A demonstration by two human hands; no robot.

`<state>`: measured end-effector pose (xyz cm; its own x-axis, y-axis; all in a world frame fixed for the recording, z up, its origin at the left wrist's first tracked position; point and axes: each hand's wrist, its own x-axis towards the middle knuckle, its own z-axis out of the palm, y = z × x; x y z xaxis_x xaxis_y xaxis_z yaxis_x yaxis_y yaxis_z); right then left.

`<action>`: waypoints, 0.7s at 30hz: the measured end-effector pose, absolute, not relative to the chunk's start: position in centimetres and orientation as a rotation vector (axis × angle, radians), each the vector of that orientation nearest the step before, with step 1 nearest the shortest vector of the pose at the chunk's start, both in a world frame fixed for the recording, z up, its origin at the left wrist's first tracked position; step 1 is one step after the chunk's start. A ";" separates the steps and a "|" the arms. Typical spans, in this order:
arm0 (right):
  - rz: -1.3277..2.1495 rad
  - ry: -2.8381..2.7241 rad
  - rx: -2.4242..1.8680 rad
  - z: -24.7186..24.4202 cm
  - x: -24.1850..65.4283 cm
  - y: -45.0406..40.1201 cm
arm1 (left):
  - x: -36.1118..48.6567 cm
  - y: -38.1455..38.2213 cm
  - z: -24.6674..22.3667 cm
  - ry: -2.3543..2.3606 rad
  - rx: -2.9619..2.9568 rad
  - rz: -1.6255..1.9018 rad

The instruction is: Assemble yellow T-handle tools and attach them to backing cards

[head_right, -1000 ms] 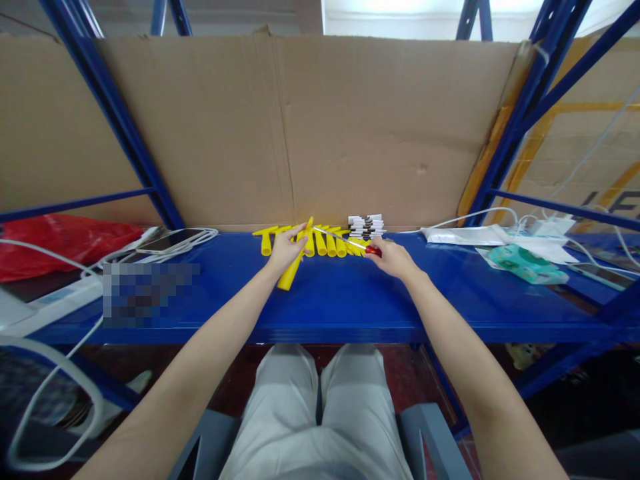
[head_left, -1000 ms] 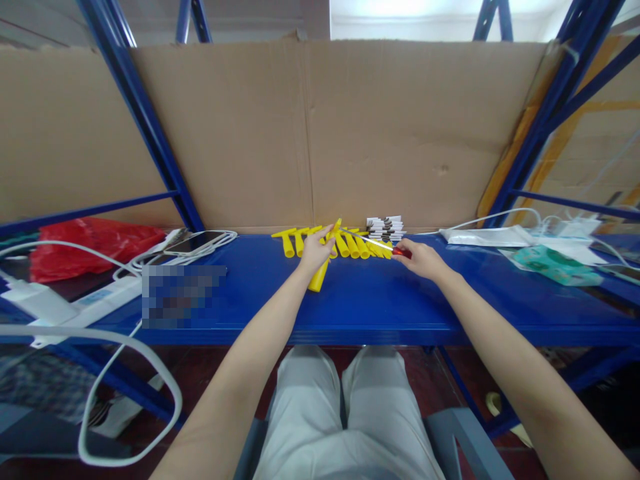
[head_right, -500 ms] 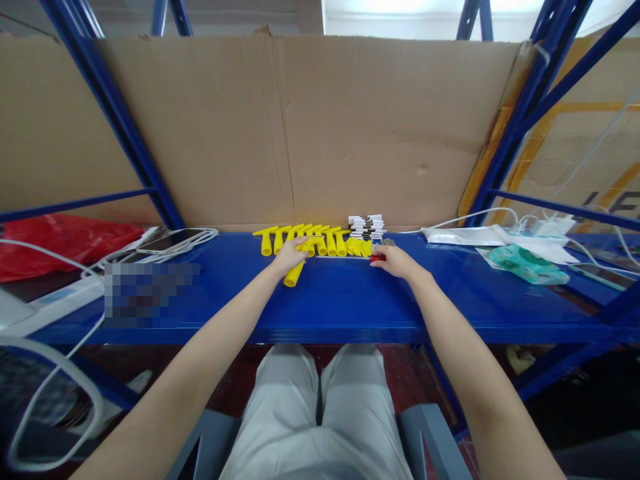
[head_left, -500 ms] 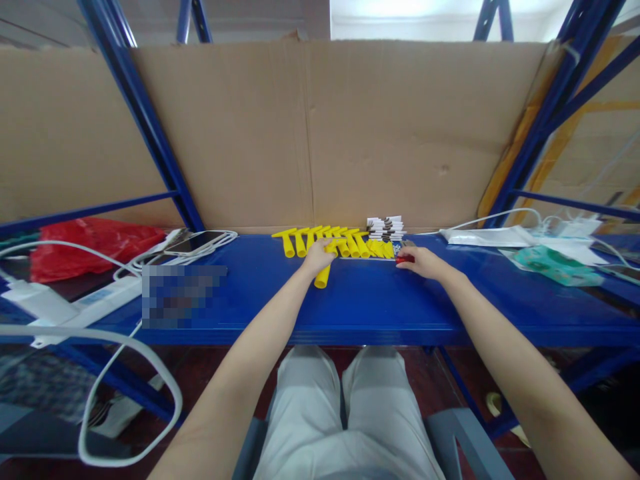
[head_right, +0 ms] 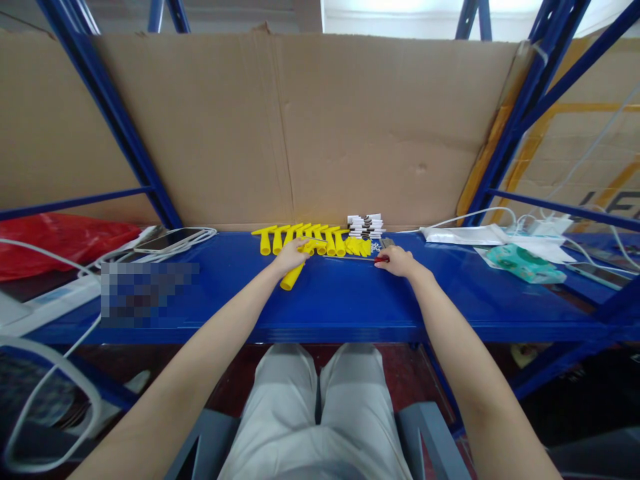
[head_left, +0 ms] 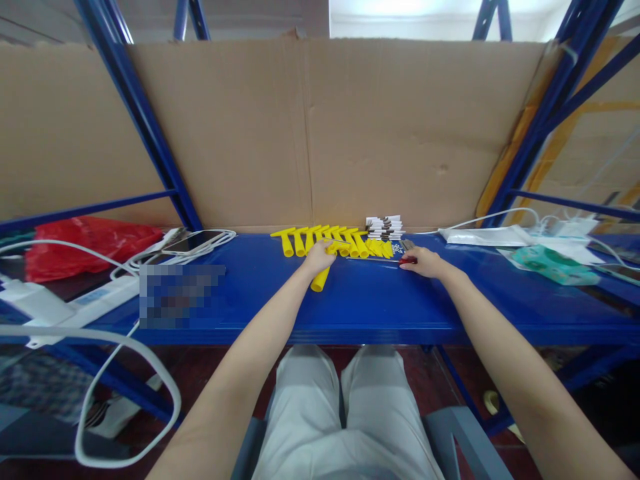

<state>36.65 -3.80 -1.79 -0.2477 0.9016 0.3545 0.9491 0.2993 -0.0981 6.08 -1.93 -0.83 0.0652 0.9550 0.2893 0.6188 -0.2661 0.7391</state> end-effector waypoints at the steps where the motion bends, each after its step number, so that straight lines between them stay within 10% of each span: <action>1: -0.189 -2.207 -1.765 -1.7 36.6 -3.9 | 6.1 -2.0 -0.7 1.571 1.982 1.053; 21: -0.122 -2.125 -1.708 -1.6 36.6 -3.4 | 5.1 -1.5 0.2 1.686 2.033 1.518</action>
<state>36.61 -3.42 -1.61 -0.1656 0.9160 0.3653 0.9517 0.2456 -0.1842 5.05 -1.50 0.19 -0.1066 0.7843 0.6111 0.6899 -0.3843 0.6135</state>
